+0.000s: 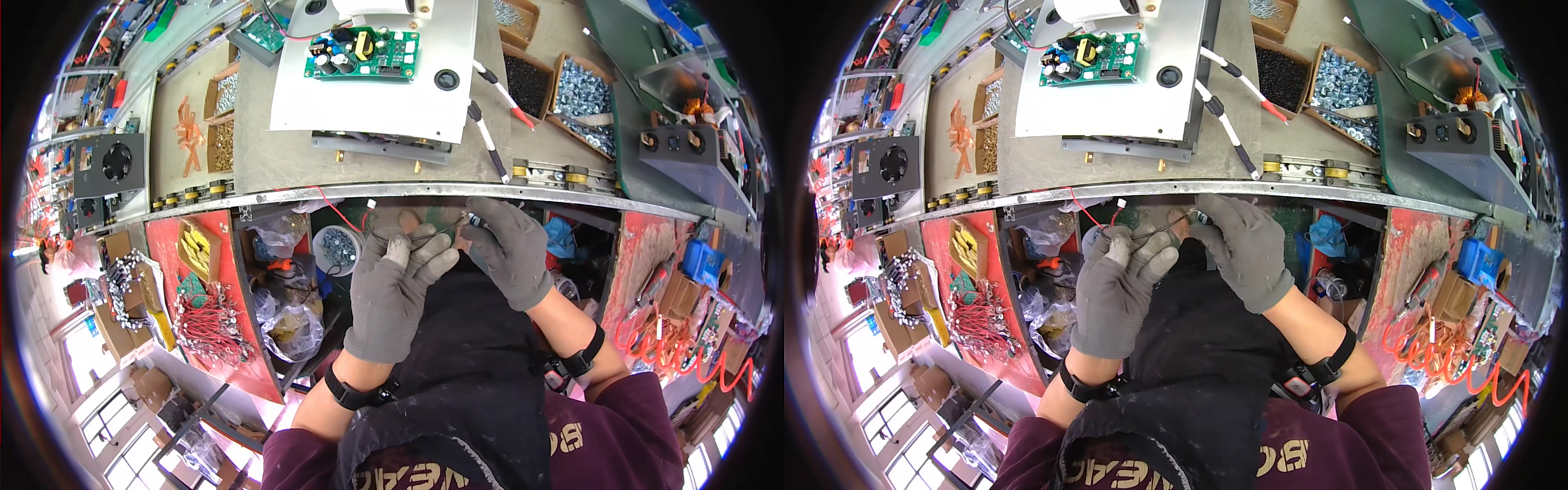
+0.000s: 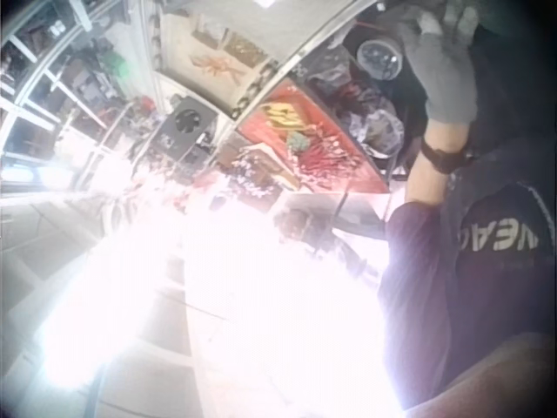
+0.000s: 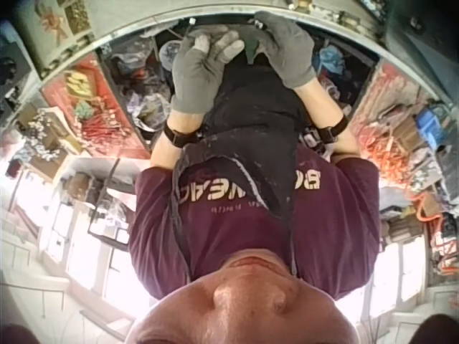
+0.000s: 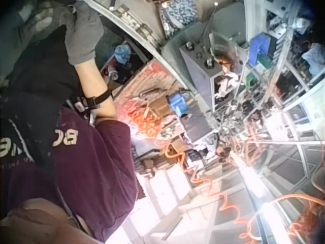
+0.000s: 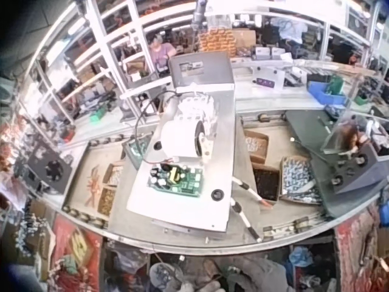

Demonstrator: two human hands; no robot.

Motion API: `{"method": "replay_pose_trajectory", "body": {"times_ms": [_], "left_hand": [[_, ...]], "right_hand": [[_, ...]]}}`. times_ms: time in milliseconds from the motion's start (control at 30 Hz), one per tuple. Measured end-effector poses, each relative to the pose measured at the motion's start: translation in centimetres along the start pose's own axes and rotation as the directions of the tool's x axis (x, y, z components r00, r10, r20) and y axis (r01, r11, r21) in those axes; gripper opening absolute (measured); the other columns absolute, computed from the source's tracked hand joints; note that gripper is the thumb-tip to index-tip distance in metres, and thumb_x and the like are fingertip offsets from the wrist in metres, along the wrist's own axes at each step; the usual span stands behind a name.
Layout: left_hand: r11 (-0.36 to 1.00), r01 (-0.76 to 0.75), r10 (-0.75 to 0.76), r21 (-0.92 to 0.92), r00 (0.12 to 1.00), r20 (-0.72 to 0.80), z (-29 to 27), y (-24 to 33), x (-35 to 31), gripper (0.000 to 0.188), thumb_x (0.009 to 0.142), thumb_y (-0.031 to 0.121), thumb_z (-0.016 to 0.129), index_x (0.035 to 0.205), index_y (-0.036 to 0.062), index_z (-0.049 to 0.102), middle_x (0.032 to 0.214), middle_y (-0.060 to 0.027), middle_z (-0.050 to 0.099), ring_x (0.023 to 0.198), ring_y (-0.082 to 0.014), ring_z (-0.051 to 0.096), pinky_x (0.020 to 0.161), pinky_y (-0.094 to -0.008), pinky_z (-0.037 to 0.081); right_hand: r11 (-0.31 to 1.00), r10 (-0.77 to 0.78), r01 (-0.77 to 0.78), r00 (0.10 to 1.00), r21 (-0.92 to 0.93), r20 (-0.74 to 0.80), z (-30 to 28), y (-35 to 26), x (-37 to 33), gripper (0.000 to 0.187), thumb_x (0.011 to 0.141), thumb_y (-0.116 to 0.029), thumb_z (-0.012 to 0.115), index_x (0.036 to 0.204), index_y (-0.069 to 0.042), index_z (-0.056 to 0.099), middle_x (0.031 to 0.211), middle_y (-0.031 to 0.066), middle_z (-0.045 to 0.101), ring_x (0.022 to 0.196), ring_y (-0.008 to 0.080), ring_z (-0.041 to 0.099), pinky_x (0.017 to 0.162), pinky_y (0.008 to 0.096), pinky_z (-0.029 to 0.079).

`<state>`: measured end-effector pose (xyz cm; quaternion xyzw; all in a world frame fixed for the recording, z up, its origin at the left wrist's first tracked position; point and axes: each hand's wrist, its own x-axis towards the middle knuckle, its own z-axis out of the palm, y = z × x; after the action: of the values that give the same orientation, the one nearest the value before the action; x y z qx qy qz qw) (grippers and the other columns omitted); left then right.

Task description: Assembling and wiring an industrial electronic chassis using an air screwdriver and various components.

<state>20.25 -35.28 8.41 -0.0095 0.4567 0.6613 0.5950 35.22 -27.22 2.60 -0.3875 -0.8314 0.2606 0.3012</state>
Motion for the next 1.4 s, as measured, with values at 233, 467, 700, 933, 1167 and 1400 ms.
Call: {"method": "replay_pose_trajectory", "body": {"times_ms": [233, 467, 700, 933, 1167, 1400], "left_hand": [[0.947, 0.211, -0.231, -0.242, 0.971, -0.056, -2.2, -0.6, 1.1, 0.011, 0.096, 0.01, 0.039, 0.098, 0.0007, 0.045, 0.106, -0.0179, 0.055, 0.101, -0.0277, 0.06, 0.089, -0.0414, 0.053], [0.889, 0.332, -0.372, -0.316, 0.925, -0.073, -3.5, -0.2, 1.4, 0.012, 0.096, 0.009, 0.039, 0.098, 0.0, 0.046, 0.106, -0.0196, 0.055, 0.099, -0.0267, 0.06, 0.088, -0.0414, 0.053], [0.583, 0.422, -0.331, 0.695, 0.904, -0.271, -2.7, 3.3, 1.2, 0.031, 0.092, 0.032, 0.053, 0.09, 0.0012, 0.057, 0.079, -0.0124, 0.06, 0.068, -0.0162, 0.059, 0.058, -0.0259, 0.047], [0.103, -0.608, 0.213, 0.788, 0.787, 0.579, -0.1, -2.3, 7.8, 0.026, 0.092, 0.026, 0.053, 0.101, 0.0032, 0.059, 0.072, -0.0089, 0.059, 0.06, -0.0151, 0.057, 0.057, -0.0292, 0.045], [0.174, -0.192, 0.075, 0.966, 0.981, 0.182, -1.2, -3.1, 10.2, 0.028, 0.09, 0.022, 0.055, 0.107, 0.0002, 0.056, 0.077, -0.0098, 0.059, 0.064, -0.0172, 0.058, 0.06, -0.0278, 0.047], [0.655, -0.224, 0.53, 0.721, 0.817, -0.228, -4.9, 1.0, 17.5, 0.032, 0.088, 0.016, 0.058, 0.105, -0.0089, 0.049, 0.083, -0.0124, 0.059, 0.061, -0.0171, 0.057, 0.055, -0.029, 0.05]], "right_hand": [[0.963, 0.071, -0.057, 0.996, 0.264, -0.044, 1.9, 1.0, 1.1, 0.034, 0.072, -0.011, 0.074, 0.101, -0.006, 0.056, 0.088, 0.0106, 0.065, 0.072, 0.0248, 0.064, 0.062, 0.0296, 0.051], [0.938, -0.025, 0.03, 1.0, 0.346, -0.019, 1.8, 1.8, 2.3, 0.031, 0.069, -0.011, 0.075, 0.09, -0.005, 0.054, 0.087, 0.0123, 0.063, 0.071, 0.0266, 0.062, 0.061, 0.0314, 0.049], [0.902, -0.035, -0.003, 0.996, 0.431, 0.081, -0.2, 2.1, 3.0, 0.03, 0.067, -0.009, 0.074, 0.091, -0.006, 0.057, 0.082, 0.0101, 0.06, 0.069, 0.0251, 0.059, 0.061, 0.0318, 0.047], [0.868, -0.045, -0.046, 0.984, 0.495, 0.17, -0.7, 4.0, 3.2, 0.022, 0.074, -0.014, 0.069, 0.091, -0.005, 0.06, 0.076, 0.0081, 0.057, 0.065, 0.0222, 0.056, 0.058, 0.0295, 0.043], [0.844, 0.182, -0.258, 0.962, 0.47, 0.202, 2.6, 7.2, 4.4, 0.018, 0.082, -0.014, 0.059, 0.095, -0.002, 0.062, 0.076, 0.0098, 0.055, 0.067, 0.0196, 0.055, 0.062, 0.0289, 0.043], [0.859, 0.149, -0.231, 0.967, 0.457, 0.208, 7.5, 9.2, 8.3, 0.017, 0.084, -0.012, 0.054, 0.095, -0.002, 0.062, 0.083, 0.0132, 0.059, 0.072, 0.0223, 0.058, 0.067, 0.0309, 0.046]]}}
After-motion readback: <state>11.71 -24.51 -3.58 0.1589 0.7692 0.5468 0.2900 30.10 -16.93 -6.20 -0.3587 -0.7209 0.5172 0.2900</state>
